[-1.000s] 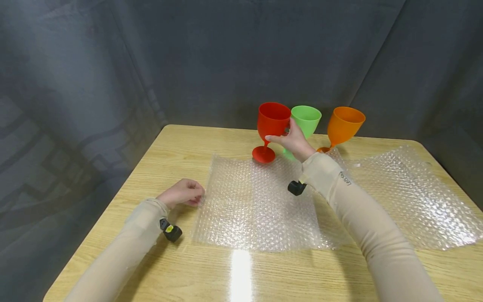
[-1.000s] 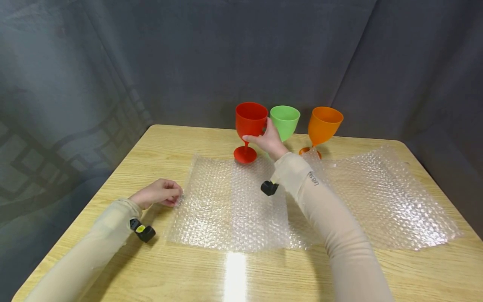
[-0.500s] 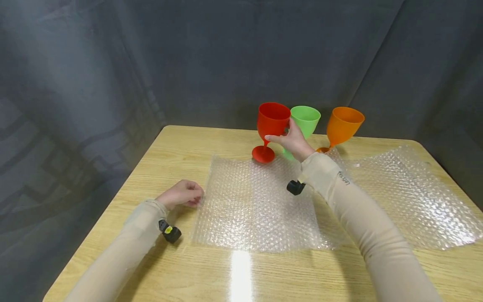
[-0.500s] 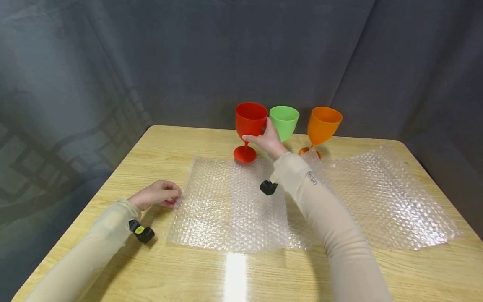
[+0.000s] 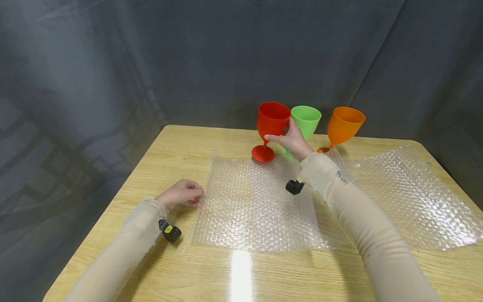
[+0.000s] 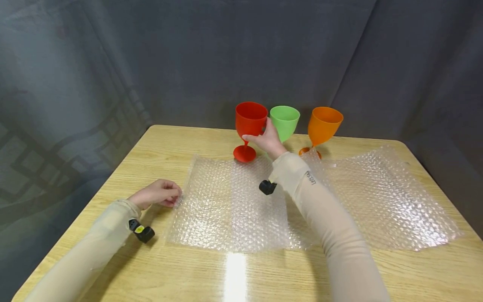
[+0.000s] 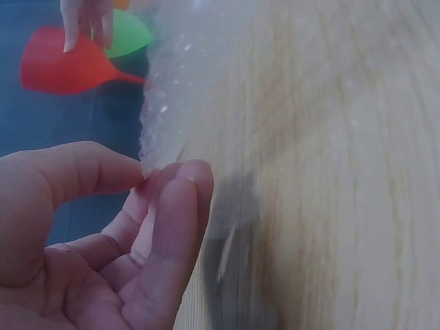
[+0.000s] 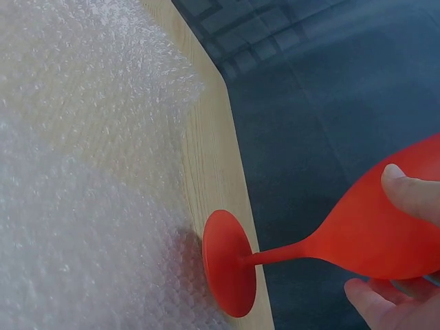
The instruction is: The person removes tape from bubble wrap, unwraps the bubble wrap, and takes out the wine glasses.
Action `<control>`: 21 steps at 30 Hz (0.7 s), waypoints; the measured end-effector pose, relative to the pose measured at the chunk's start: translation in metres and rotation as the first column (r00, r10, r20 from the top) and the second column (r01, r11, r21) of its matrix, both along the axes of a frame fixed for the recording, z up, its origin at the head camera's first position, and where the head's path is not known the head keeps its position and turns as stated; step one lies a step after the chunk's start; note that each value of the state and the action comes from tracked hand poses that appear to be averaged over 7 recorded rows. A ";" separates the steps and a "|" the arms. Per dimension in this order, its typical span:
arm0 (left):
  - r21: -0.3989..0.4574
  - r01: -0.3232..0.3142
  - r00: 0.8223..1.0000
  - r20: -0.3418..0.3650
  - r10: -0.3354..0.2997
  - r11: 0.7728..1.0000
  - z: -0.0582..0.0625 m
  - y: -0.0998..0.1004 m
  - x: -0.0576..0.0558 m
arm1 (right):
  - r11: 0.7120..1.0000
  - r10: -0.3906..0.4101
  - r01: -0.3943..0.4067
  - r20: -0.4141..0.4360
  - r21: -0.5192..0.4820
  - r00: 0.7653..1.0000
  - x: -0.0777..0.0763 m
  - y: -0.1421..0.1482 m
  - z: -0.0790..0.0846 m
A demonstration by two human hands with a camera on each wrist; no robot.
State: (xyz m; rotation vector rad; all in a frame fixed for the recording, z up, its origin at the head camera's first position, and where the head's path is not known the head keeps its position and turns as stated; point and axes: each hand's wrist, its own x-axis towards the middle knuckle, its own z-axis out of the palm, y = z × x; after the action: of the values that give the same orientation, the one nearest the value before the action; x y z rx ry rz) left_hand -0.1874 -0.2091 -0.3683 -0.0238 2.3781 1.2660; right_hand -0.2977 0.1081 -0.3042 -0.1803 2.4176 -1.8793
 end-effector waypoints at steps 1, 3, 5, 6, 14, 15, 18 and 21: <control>-0.001 0.000 1.000 0.000 0.000 1.000 0.000 0.000 0.000 | 1.000 -0.001 0.001 0.000 -0.001 1.000 0.000 0.000 0.000; -0.001 0.002 1.000 0.000 -0.002 1.000 0.000 0.000 0.000 | 1.000 -0.002 0.002 -0.002 -0.003 1.000 0.000 0.000 -0.001; -0.001 0.004 1.000 -0.001 -0.004 1.000 0.000 0.000 0.000 | 1.000 -0.005 0.005 -0.002 -0.002 1.000 0.000 0.000 -0.001; -0.002 0.004 1.000 -0.001 -0.004 1.000 0.000 0.000 0.000 | 1.000 -0.007 0.007 -0.001 -0.003 1.000 0.000 0.000 -0.001; -0.002 0.002 1.000 -0.001 -0.002 1.000 0.001 0.000 0.000 | 1.000 -0.017 0.017 0.004 -0.003 1.000 -0.002 0.000 -0.002; -0.003 0.001 1.000 0.000 -0.001 1.000 0.002 0.000 0.000 | 1.000 -0.019 0.019 0.006 -0.001 1.000 -0.002 0.000 -0.002; -0.007 0.000 1.000 -0.001 0.000 1.000 0.003 0.001 0.000 | 1.000 -0.024 0.023 0.010 0.006 1.000 -0.002 -0.001 -0.002; -0.011 0.000 1.000 -0.002 0.000 1.000 0.003 0.001 0.000 | 1.000 -0.027 0.027 0.008 0.010 1.000 -0.002 -0.001 -0.002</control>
State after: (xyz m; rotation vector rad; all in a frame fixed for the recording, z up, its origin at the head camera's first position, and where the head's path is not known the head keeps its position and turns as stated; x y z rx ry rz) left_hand -0.1871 -0.2084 -0.3653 -0.0264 2.3868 1.2539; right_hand -0.2995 0.1070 -0.3064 -0.1405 2.4361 -1.8749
